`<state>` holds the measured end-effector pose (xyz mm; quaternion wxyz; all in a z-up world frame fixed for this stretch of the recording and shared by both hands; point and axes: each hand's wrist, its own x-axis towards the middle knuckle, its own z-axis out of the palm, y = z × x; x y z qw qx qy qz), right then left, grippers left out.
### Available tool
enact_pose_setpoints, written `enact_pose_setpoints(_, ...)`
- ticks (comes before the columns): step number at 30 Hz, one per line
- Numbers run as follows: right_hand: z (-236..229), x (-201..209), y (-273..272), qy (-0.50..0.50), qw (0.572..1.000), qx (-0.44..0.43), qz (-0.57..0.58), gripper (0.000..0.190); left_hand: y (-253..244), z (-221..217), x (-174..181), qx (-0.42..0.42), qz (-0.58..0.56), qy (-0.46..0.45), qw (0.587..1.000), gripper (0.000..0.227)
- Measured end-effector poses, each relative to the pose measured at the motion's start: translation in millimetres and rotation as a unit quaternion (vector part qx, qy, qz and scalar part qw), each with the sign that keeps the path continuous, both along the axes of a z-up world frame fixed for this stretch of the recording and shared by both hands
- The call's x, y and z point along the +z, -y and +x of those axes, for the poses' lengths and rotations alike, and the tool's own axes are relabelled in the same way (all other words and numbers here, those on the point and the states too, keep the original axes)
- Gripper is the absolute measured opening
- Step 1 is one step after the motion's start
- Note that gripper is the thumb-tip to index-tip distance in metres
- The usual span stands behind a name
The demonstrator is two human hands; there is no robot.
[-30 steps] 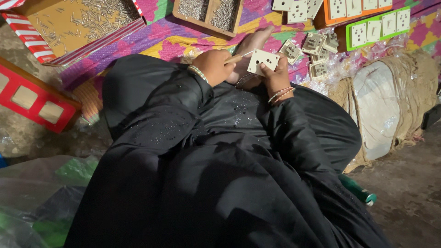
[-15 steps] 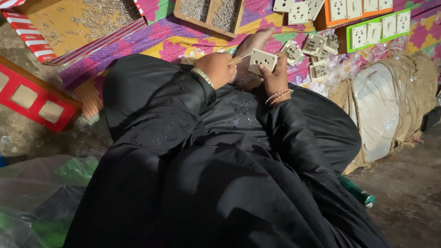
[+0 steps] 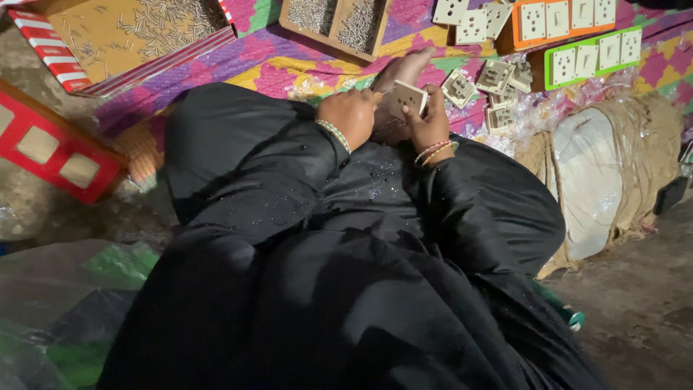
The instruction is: The person sits on the floor and assembles electrical components, including sockets and switches, into a multi-gang plate. They pick up individual components, insert screws into the plate, and secure the parts together. The person handles several components and a wooden box of screws, placing the assembled plate aside.
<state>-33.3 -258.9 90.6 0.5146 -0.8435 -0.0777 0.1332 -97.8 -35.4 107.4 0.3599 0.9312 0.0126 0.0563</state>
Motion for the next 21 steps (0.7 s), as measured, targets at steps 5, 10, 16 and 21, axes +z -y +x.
enact_pose_setpoints(5,6.1,7.8,5.8,0.058,0.996,0.071,0.015,0.043,-7.3,17.3,-4.1,0.009,-0.193,-0.194,0.962,0.039)
enact_pose_setpoints(10,2.6,19.2,-10.3,0.011,0.998,0.029,-0.059,0.042,-7.8,11.3,-8.4,0.025,-0.147,-0.100,0.984,0.031)
enact_pose_setpoints(16,-10.3,25.5,-30.6,0.067,0.995,0.060,-0.043,0.044,-1.1,6.7,-1.9,0.060,-0.020,0.021,0.998,0.026)
enact_pose_setpoints(21,-4.3,15.0,-27.0,0.189,0.965,0.023,-0.178,0.044,-6.9,11.4,13.3,0.026,-0.082,-0.083,0.993,0.029)
